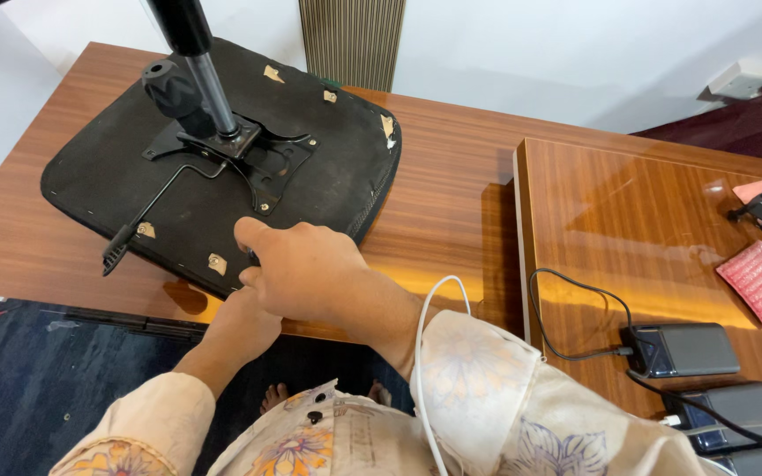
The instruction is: The person uses a screwdriver to tighten screws on the underside of an overturned chair base placed on a wooden table. The person repositions the chair once to access another screw and continues tightening.
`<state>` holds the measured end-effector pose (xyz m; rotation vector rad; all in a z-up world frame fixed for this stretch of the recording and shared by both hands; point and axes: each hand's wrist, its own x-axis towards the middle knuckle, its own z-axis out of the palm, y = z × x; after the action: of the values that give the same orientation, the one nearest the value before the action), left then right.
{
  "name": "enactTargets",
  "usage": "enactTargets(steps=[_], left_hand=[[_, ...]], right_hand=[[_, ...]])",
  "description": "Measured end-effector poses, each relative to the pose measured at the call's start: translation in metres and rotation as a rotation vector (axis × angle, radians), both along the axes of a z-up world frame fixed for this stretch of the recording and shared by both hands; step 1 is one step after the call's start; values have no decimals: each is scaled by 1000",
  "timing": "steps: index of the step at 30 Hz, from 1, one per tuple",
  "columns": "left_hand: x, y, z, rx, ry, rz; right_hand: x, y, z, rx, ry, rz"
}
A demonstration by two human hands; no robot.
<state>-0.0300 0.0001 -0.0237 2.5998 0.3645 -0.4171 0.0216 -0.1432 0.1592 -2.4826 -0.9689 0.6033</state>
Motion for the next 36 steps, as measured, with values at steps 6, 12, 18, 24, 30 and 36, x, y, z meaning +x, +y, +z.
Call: enactTargets(steps=[6, 12, 18, 24, 30, 36], left_hand=[[-2, -1, 1, 37, -88, -36], [-4, 0, -5, 13, -52, 28], [-2, 1, -6, -76, -161, 29], [2, 2, 1, -31, -48, 1], [5, 0, 4, -270, -145, 89], [2, 1, -9, 6, -173, -36]], right_hand=[[8, -3, -3, 20, -46, 74], [11, 0, -5, 5, -47, 11], [8, 7, -6, 10, -74, 2], [13, 9, -7, -4, -82, 25], [11, 9, -6, -36, -63, -19], [5, 8, -10, 17, -79, -84]])
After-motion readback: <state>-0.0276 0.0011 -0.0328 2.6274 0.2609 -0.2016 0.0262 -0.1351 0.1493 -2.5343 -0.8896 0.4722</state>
